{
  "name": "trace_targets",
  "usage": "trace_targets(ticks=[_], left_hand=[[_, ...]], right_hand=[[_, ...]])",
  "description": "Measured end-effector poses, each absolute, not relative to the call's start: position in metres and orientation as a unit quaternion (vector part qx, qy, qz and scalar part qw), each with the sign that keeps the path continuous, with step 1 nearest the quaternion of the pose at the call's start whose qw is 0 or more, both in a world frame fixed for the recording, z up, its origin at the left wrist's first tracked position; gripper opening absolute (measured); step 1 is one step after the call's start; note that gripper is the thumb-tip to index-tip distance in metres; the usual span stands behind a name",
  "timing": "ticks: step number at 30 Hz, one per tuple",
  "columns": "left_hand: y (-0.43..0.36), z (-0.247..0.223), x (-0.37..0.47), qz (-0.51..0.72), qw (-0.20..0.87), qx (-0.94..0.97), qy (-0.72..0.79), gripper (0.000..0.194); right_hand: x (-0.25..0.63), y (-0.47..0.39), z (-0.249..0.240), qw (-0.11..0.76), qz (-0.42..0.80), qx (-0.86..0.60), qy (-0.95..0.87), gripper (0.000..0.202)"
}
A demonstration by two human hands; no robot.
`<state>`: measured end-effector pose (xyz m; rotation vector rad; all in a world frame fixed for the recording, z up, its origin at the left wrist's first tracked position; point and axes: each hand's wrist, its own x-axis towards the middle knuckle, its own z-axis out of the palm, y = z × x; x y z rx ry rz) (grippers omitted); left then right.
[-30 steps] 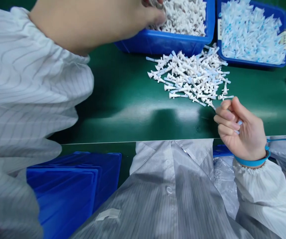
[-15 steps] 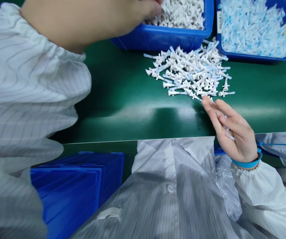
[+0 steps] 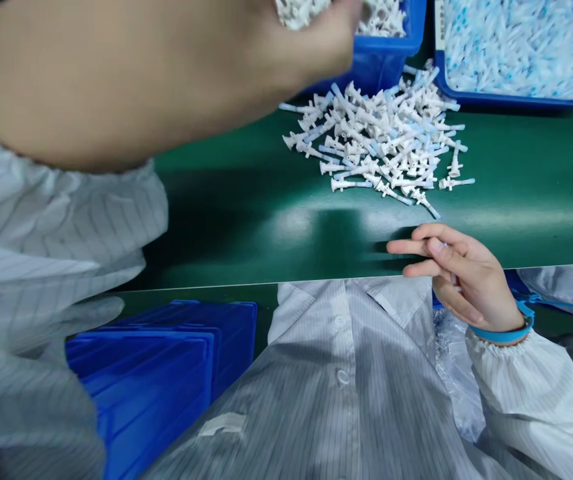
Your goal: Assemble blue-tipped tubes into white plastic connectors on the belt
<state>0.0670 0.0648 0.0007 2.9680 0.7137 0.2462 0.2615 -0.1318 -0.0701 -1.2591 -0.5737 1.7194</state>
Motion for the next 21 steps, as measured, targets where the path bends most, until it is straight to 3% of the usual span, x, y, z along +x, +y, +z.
trace_targets(ticks=[3,8,10,13,21], left_hand=[[0.049,0.007,0.076,0.054,0.027,0.964,0.258,0.109],[0.027,-0.014,0.086,-0.023,0.049,0.992,0.118,0.034],[0.018,-0.027,0.084,-0.049,0.061,0.996,0.049,0.02],[0.009,-0.046,0.078,-0.09,0.094,0.992,-0.001,0.024],[0.007,-0.073,0.071,-0.023,0.161,0.986,0.041,0.017]], right_hand=[[0.259,-0.132,-0.068,0.448,0.696,-0.512,-0.229,0.01],[0.261,-0.136,-0.075,0.488,0.702,-0.477,-0.204,0.011],[0.261,-0.135,-0.075,0.498,0.707,-0.464,-0.195,0.01],[0.259,-0.13,-0.071,0.512,0.694,-0.47,-0.187,0.011],[0.258,-0.125,-0.072,0.551,0.619,-0.53,-0.179,0.022]])
